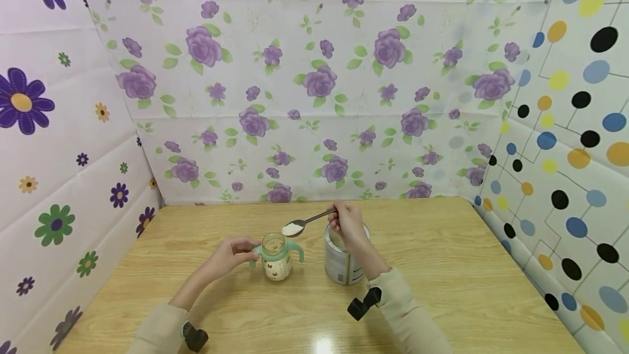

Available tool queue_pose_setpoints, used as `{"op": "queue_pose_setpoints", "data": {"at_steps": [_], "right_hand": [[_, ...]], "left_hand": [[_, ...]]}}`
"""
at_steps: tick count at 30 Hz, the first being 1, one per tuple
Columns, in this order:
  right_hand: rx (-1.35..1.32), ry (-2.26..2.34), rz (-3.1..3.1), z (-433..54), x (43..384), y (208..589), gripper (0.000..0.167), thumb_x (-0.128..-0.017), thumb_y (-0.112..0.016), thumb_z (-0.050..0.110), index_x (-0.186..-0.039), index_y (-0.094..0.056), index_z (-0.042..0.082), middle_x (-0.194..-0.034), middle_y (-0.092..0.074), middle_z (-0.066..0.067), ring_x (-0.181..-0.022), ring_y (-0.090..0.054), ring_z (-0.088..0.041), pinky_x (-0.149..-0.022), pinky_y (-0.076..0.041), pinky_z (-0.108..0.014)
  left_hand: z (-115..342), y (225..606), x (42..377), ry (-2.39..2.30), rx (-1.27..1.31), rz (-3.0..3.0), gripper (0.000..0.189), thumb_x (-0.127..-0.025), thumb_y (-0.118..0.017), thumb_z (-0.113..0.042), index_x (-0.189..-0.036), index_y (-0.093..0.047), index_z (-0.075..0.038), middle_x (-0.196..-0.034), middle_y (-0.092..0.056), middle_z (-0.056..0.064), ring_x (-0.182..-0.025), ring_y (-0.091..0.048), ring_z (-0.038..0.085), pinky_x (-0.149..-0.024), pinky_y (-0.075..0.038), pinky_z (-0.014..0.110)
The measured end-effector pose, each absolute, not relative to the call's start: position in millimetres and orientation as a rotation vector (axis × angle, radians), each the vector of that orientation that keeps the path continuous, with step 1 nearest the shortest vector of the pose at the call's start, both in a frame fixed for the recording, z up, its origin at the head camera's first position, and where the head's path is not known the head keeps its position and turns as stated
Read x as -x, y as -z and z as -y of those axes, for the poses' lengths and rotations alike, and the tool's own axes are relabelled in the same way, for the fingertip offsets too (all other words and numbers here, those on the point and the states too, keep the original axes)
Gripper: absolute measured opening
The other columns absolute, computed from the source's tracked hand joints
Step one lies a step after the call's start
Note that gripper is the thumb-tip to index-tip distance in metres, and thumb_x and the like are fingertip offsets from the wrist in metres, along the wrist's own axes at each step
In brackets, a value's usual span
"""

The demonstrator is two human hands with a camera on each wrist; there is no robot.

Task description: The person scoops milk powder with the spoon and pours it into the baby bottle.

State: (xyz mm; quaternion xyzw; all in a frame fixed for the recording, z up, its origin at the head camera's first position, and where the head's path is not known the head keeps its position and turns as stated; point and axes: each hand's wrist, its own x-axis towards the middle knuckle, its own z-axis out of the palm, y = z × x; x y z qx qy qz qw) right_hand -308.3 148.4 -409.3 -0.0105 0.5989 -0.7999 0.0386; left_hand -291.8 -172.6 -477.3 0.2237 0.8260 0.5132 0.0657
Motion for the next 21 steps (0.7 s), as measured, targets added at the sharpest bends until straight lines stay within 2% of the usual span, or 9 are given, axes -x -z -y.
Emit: {"op": "queue_pose_setpoints", "data": {"at_steps": [21], "right_hand": [[0.095,2.367,-1.856,-140.7,306.4,410.5,0.034,-0.106,-0.037,0.022,-0.087,-0.057,0.002,-0.06,-0.054,0.006,-0.047,-0.046,0.0,-0.042,-0.038,-0.009]], "left_hand": [[172.8,476.7,292.0,-1.548,-0.688,-2.493,0.036,-0.089,-0.07,-0.026,-0.121,-0.066,-0.008,-0.112,-0.07,0.011,-0.094,-0.067,0.01,-0.083,-0.056,0.024]]}}
